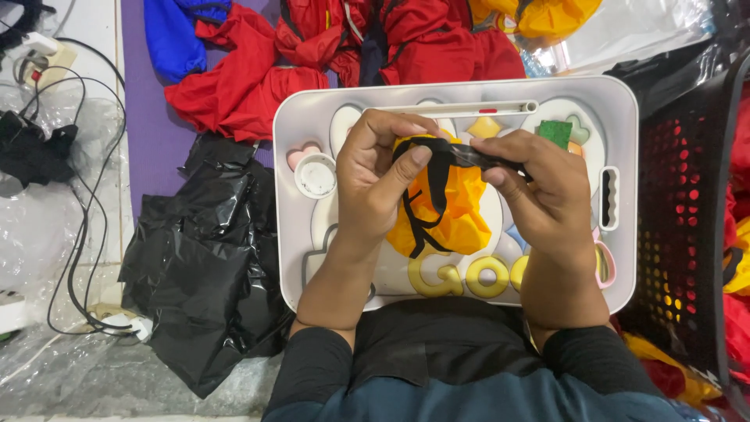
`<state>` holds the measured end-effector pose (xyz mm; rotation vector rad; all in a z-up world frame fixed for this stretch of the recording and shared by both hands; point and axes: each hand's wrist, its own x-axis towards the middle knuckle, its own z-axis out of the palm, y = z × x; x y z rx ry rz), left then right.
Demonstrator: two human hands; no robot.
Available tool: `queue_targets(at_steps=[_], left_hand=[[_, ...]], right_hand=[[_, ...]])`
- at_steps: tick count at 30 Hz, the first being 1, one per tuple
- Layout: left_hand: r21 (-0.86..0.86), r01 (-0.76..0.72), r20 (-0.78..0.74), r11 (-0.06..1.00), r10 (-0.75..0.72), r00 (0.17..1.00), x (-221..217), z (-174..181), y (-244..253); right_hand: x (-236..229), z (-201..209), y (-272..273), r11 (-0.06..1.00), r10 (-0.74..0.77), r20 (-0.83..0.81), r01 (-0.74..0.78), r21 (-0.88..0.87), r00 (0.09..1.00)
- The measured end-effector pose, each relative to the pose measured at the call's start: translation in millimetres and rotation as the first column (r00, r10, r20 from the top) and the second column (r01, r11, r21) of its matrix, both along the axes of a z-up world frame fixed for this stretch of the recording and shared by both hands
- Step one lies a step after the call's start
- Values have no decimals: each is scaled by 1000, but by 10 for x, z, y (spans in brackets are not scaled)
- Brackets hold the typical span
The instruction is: Assembling a yellow fabric cap by trimming and adjusting the black elastic band using scissors.
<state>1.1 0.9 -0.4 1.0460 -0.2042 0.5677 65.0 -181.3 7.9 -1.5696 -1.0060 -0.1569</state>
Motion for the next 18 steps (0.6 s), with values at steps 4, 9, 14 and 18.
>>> queue_targets(at_steps=[4, 9, 14, 18], left_hand=[[-22, 19, 14, 1000, -19, 1000, 14, -48, -6], [-7, 29, 4, 1000, -29, 1000, 16, -45, 11], [14, 24, -6, 1000, -24, 1000, 1, -30, 18], [5, 10, 3, 1000, -10, 1000, -16, -2, 17]], right_hand=[[5, 1, -10, 1000, 12, -8, -12, 16, 1000], [18, 9, -20, 1000, 15, 4, -15, -19, 1000], [38, -7, 3, 1000, 25, 31, -25, 0, 999], [18, -18, 3, 1000, 6, 38, -7, 10, 999]])
